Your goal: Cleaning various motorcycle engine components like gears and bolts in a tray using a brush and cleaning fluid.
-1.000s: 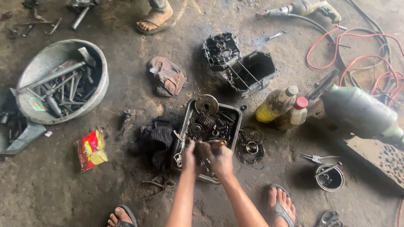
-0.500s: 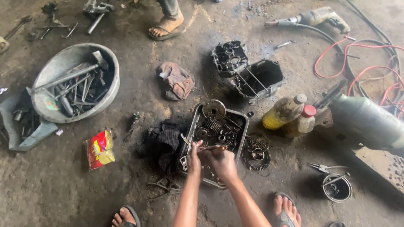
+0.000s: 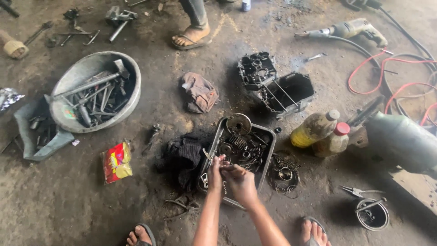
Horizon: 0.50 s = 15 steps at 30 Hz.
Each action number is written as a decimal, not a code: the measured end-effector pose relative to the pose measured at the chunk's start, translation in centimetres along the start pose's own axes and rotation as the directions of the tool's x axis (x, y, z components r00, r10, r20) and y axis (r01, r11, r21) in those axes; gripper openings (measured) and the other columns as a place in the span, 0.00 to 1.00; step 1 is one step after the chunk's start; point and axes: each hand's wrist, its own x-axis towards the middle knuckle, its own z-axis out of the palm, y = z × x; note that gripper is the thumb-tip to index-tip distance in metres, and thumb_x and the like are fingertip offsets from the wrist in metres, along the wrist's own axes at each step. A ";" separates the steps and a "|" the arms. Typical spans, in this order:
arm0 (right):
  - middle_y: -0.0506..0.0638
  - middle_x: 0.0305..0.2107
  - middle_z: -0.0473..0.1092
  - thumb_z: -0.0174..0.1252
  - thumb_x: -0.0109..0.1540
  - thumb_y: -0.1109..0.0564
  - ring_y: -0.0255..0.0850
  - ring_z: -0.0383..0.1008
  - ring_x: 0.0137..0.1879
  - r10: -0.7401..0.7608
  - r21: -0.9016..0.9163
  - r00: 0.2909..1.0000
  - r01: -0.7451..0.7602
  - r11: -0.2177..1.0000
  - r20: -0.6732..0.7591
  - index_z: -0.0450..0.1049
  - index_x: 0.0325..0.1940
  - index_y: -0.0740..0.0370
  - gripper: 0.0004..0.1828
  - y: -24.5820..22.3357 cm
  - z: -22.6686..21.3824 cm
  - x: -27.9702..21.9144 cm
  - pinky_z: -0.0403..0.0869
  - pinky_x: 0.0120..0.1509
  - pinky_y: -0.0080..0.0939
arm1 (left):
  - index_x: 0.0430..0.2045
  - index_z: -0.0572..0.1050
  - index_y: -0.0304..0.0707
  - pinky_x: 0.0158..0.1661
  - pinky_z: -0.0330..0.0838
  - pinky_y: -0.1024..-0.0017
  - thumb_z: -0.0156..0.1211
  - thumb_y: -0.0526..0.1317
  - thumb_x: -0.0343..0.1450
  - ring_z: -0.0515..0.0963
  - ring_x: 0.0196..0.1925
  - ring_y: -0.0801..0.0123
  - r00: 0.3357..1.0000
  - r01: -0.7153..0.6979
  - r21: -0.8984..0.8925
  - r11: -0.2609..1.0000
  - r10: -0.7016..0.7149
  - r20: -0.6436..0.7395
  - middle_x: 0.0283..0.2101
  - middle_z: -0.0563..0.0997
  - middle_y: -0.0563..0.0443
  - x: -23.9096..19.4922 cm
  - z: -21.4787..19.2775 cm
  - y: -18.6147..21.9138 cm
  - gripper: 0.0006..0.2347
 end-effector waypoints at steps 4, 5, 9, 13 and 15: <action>0.47 0.26 0.76 0.55 0.52 0.57 0.33 0.74 0.26 0.312 -0.249 0.949 -0.290 0.924 0.052 0.76 0.36 0.59 0.10 -1.4 -1.3 1.3 0.70 0.30 0.30 | 0.30 0.75 0.40 0.38 0.61 0.67 0.50 0.48 0.63 0.71 0.36 0.66 0.979 0.122 -0.364 0.923 -0.173 -0.110 0.32 0.75 0.49 0.6 -1.0 -0.4 0.13; 0.49 0.27 0.76 0.56 0.52 0.55 0.36 0.75 0.27 0.263 -0.258 0.962 -0.271 0.927 -0.068 0.75 0.38 0.59 0.12 -0.6 -1.3 1.4 0.71 0.30 0.32 | 0.24 0.76 0.37 0.43 0.58 0.65 0.57 0.44 0.60 0.72 0.39 0.65 0.964 0.068 -0.290 0.955 -0.138 -0.227 0.32 0.77 0.48 0.4 -0.8 -0.2 0.09; 0.48 0.25 0.75 0.56 0.52 0.60 0.33 0.71 0.27 0.132 -0.104 0.984 -0.145 0.984 -0.122 0.75 0.37 0.63 0.10 -0.6 -1.4 1.5 0.68 0.32 0.29 | 0.30 0.75 0.36 0.44 0.63 0.73 0.54 0.29 0.60 0.72 0.42 0.68 0.972 -0.006 -0.360 0.933 -0.079 -0.221 0.38 0.77 0.51 2.1 -1.3 -2.9 0.08; 0.52 0.28 0.74 0.54 0.53 0.59 0.37 0.72 0.30 0.174 -0.174 0.971 -0.203 0.964 -0.167 0.74 0.39 0.62 0.12 -2.0 -1.1 1.4 0.69 0.35 0.33 | 0.34 0.72 0.38 0.26 0.62 0.79 0.44 0.37 0.61 0.68 0.30 0.70 0.974 0.218 -0.775 0.593 -0.176 0.140 0.35 0.73 0.49 2.5 -1.4 -3.3 0.12; 0.52 0.29 0.74 0.54 0.53 0.59 0.38 0.72 0.31 0.158 -0.214 0.977 -0.187 0.959 -0.145 0.74 0.40 0.62 0.12 -1.9 -0.4 1.1 0.70 0.36 0.34 | 0.36 0.71 0.33 0.31 0.67 0.74 0.40 0.37 0.62 0.73 0.33 0.64 0.988 0.155 -0.855 0.495 -0.055 0.147 0.35 0.75 0.43 2.0 -1.2 -2.6 0.14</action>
